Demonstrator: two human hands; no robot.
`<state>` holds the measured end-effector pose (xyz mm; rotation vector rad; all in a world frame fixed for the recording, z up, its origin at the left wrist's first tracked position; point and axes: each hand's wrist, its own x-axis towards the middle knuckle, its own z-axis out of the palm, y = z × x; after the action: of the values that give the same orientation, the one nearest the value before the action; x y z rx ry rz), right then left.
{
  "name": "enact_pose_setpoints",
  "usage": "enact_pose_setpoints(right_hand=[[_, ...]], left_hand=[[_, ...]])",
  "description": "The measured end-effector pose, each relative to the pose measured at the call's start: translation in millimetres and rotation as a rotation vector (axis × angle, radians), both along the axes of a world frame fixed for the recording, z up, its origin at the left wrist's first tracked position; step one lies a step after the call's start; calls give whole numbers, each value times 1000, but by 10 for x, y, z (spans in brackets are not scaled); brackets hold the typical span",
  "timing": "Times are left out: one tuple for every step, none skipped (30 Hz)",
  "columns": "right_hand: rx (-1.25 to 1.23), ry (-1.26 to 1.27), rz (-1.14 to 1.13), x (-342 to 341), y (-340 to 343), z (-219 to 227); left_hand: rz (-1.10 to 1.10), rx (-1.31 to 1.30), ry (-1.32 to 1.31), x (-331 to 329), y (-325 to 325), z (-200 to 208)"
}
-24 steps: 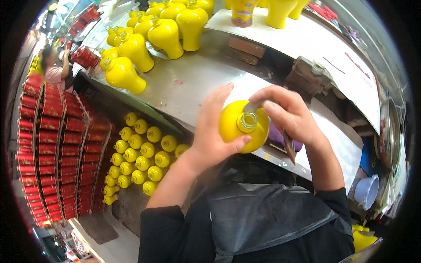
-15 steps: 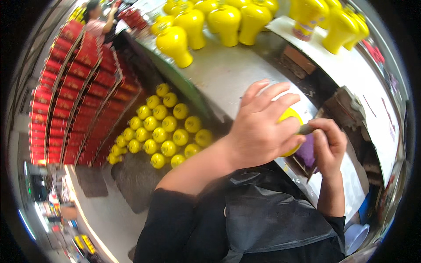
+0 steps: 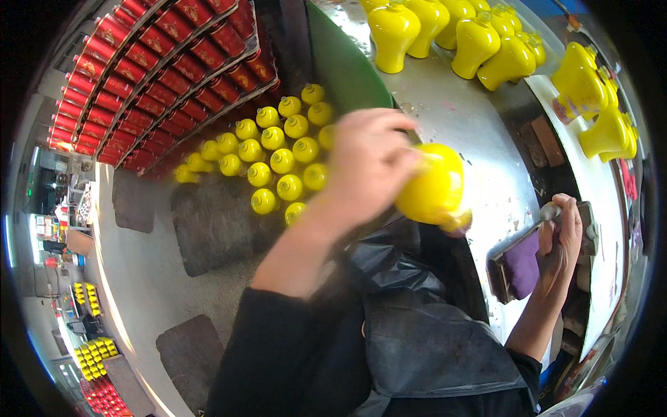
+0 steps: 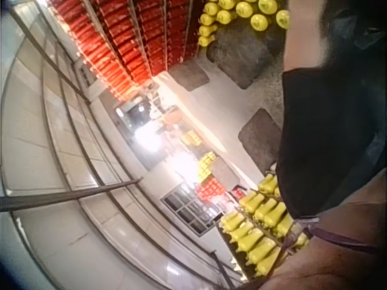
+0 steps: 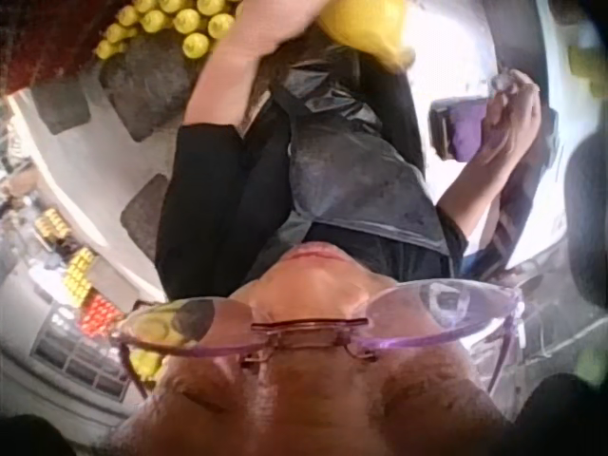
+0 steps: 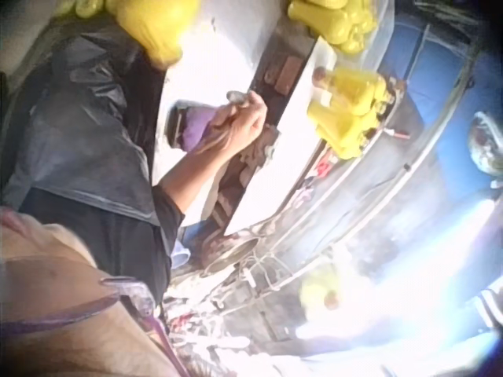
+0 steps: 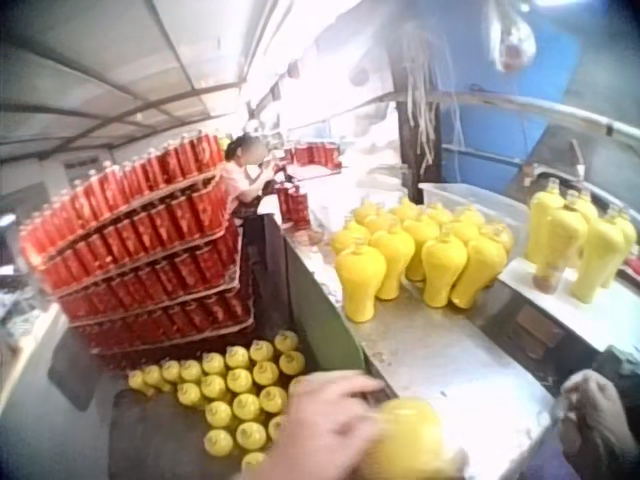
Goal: The person picks up a yellow ceramic vase, applies a decorative sticker to its base, smooths it with a tool, and then applies a second sticker to the body of the vase, smoothing it as well.
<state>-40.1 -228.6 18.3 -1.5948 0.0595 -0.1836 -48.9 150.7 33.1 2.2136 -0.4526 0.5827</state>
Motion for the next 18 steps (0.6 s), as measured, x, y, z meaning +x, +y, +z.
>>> enact_pose_setpoints(right_hand=[[94, 116, 1, 29, 71, 31], [161, 191, 48, 79, 140, 72], [181, 277, 66, 143, 218, 112], [182, 401, 57, 200, 315, 147], [194, 376, 175, 232, 462, 128], [147, 363, 308, 221, 590, 127], [78, 363, 377, 192, 726, 115], [7, 365, 495, 177, 850, 115], [-36, 399, 530, 120, 967, 110], [-82, 424, 558, 115, 1059, 125], [-130, 428, 631, 114, 1135, 139], [-144, 450, 636, 126, 1195, 155], [-153, 443, 651, 155, 1235, 171], [-167, 426, 658, 200, 1264, 186], [-189, 408, 652, 254, 1281, 196], [-179, 410, 653, 306, 1295, 198], [-141, 403, 694, 371, 1305, 198], [-148, 399, 719, 427, 1317, 191]], left_hand=[[50, -111, 99, -79, 307, -49], [129, -135, 149, -190, 634, -97], [213, -162, 199, -325, 954, -154], [325, -135, 175, -461, 1239, -242], [444, -106, 161, -619, 1503, -352], [548, -19, 163, -800, 1747, -481], [652, 71, 175, -989, 1968, -629], [775, 171, 212, -1166, 2155, -804], [893, 264, 244, -1335, 2317, -1002], [966, 304, 320, -1518, 2464, -1195], [1036, 335, 389, -1691, 2593, -1400], [1114, 363, 472, -1837, 2700, -1613], [1140, 376, 535, -1957, 2781, -1841], [1173, 386, 612, -2064, 2844, -2062], [1203, 396, 689, -2146, 2887, -2283], [1203, 399, 734, -2216, 2917, -2492], [1202, 403, 779, -2280, 2941, -2686], [1205, 415, 815, -2328, 2961, -2867]])
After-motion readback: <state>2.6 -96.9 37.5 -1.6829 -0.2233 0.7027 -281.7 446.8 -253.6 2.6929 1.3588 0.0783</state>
